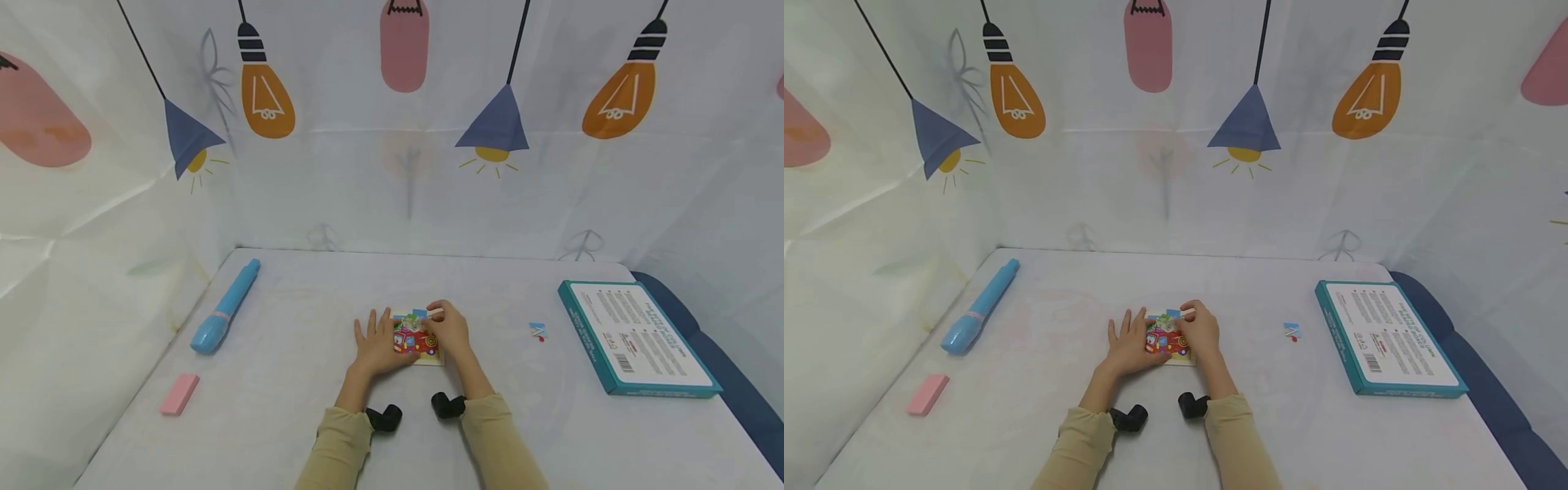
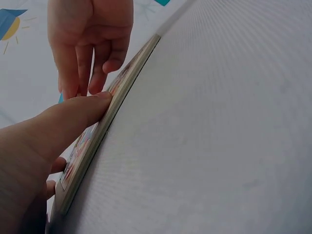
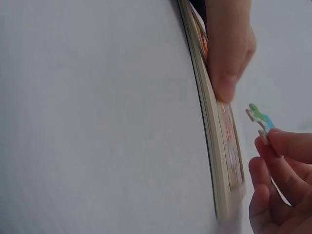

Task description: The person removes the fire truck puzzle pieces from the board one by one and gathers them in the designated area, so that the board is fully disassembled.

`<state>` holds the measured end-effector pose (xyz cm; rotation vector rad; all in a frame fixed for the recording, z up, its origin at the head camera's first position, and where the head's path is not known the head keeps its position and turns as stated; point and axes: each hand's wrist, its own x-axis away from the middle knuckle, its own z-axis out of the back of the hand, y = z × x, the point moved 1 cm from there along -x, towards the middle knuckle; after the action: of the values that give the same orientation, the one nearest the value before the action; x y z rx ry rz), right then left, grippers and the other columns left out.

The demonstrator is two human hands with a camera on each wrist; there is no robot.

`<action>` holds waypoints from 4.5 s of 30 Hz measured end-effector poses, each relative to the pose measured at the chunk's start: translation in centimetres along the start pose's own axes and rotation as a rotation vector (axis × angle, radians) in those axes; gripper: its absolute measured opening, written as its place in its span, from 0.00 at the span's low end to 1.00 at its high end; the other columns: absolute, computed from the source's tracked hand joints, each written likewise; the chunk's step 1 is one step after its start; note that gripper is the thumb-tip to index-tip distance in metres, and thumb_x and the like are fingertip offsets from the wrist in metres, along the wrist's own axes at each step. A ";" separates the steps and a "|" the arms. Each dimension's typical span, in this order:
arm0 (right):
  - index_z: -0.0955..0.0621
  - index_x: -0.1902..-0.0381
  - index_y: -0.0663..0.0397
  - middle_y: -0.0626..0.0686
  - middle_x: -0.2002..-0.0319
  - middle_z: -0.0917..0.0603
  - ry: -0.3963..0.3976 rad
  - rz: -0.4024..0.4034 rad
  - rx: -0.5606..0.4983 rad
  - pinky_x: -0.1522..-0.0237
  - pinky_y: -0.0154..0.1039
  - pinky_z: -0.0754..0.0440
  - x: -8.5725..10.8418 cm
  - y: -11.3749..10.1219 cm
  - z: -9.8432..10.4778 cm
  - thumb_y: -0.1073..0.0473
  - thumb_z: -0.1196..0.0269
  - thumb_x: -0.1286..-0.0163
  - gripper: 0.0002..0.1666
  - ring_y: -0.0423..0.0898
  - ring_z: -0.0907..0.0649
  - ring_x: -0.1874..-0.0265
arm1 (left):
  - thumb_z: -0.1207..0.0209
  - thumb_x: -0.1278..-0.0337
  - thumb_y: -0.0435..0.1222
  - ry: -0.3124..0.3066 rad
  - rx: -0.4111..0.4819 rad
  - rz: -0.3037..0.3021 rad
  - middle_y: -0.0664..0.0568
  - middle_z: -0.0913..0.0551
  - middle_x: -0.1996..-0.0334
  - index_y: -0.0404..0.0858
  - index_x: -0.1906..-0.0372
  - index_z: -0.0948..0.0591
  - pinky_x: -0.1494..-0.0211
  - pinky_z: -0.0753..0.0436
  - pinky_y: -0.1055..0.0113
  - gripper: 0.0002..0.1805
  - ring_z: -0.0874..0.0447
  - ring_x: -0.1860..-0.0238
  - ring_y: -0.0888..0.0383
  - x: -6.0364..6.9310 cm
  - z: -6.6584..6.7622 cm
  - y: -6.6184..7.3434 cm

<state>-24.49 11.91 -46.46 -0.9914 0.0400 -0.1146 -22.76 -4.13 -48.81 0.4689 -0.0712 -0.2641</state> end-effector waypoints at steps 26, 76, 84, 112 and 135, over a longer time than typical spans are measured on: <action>0.24 0.52 0.63 0.59 0.62 0.24 0.079 -0.158 -0.113 0.71 0.30 0.26 -0.6 4.0 6.6 0.65 0.41 0.39 0.16 0.45 0.23 0.68 | 0.38 0.60 0.62 0.007 -0.011 0.002 0.44 0.48 0.29 0.38 0.36 0.35 0.34 0.67 0.38 0.47 0.59 0.29 0.41 -0.1 -0.3 -0.2; 0.24 0.55 0.71 0.69 0.57 0.24 0.250 -0.371 0.301 0.58 0.53 0.27 0.4 7.9 12.8 0.65 0.43 0.40 0.17 0.63 0.25 0.58 | 0.39 0.60 0.63 0.010 -0.010 0.005 0.45 0.48 0.29 0.38 0.35 0.37 0.34 0.66 0.39 0.49 0.60 0.28 0.42 0.0 -0.4 -0.3; 0.26 0.54 0.69 0.68 0.58 0.24 0.242 -0.369 0.334 0.60 0.53 0.28 0.0 7.7 12.7 0.64 0.44 0.39 0.17 0.62 0.25 0.60 | 0.38 0.62 0.63 0.015 -0.011 0.021 0.44 0.48 0.29 0.36 0.29 0.49 0.33 0.67 0.40 0.59 0.60 0.28 0.43 0.0 -0.3 -0.2; 0.23 0.54 0.62 0.60 0.60 0.21 0.133 -0.122 -0.053 0.74 0.29 0.25 -0.7 3.7 5.4 0.61 0.41 0.38 0.15 0.48 0.21 0.67 | 0.38 0.62 0.64 0.001 -0.033 0.033 0.40 0.50 0.29 0.32 0.30 0.47 0.34 0.66 0.39 0.60 0.59 0.28 0.42 -0.1 -0.5 -0.2; 0.20 0.60 0.62 0.57 0.66 0.19 0.040 -0.010 -0.077 0.63 0.40 0.23 0.2 0.2 0.6 0.64 0.38 0.41 0.10 0.50 0.21 0.64 | 0.41 0.58 0.61 0.023 -0.013 0.046 0.42 0.44 0.30 0.35 0.32 0.40 0.33 0.60 0.40 0.51 0.53 0.29 0.44 -0.7 -0.3 -0.7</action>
<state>-24.24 12.51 -46.33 -1.0668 0.0765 -0.1429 -23.59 -4.42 -49.46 0.4565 -0.0581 -0.2137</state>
